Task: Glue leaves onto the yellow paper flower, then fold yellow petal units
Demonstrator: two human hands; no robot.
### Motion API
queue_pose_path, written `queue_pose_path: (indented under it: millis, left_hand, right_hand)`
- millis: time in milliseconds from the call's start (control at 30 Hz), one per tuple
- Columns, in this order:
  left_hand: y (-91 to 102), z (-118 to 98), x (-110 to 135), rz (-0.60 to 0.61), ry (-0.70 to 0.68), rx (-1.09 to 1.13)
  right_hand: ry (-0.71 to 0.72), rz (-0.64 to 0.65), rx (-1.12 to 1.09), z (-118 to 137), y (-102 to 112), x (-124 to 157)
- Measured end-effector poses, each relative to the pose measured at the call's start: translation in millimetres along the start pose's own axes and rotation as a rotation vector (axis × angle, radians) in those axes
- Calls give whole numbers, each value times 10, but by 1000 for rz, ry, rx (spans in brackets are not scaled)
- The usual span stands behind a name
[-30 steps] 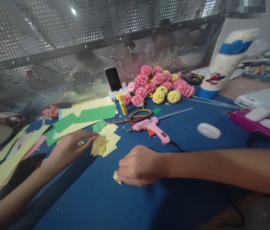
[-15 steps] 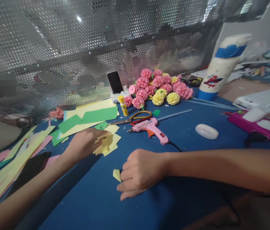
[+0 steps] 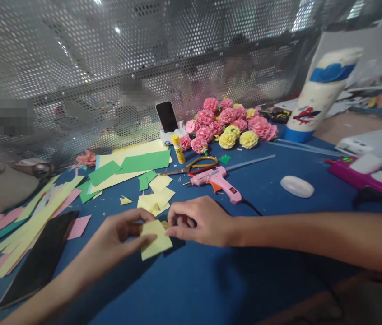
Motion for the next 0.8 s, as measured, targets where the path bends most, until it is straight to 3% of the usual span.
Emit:
queue_pose_path:
  millis: [133,267,567,800]
  left_hand:
    - [-198,-4,138,50,-8,43]
    - [-195,98,143,24,-75,-20]
    - [-277,191,386,50,-392,-164]
    - [-274,193,553,149,-590,-334]
  right_hand:
    - [46,74,25,17,-104,39]
    - [108,101,115,-17,-138,30]
    - [391,211,136,-40,-49,-19]
    - [426,226,64,-50,-68,-36]
Point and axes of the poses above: each hand's wrist, its own x-axis away from the middle knuckle, its own y-axis out of the back of the hand, z = x × y, the point moved 3 cm from there along -x, towards the middle knuckle, and after that the axes turned 13 degrees about -y, right-handed, at the moved point
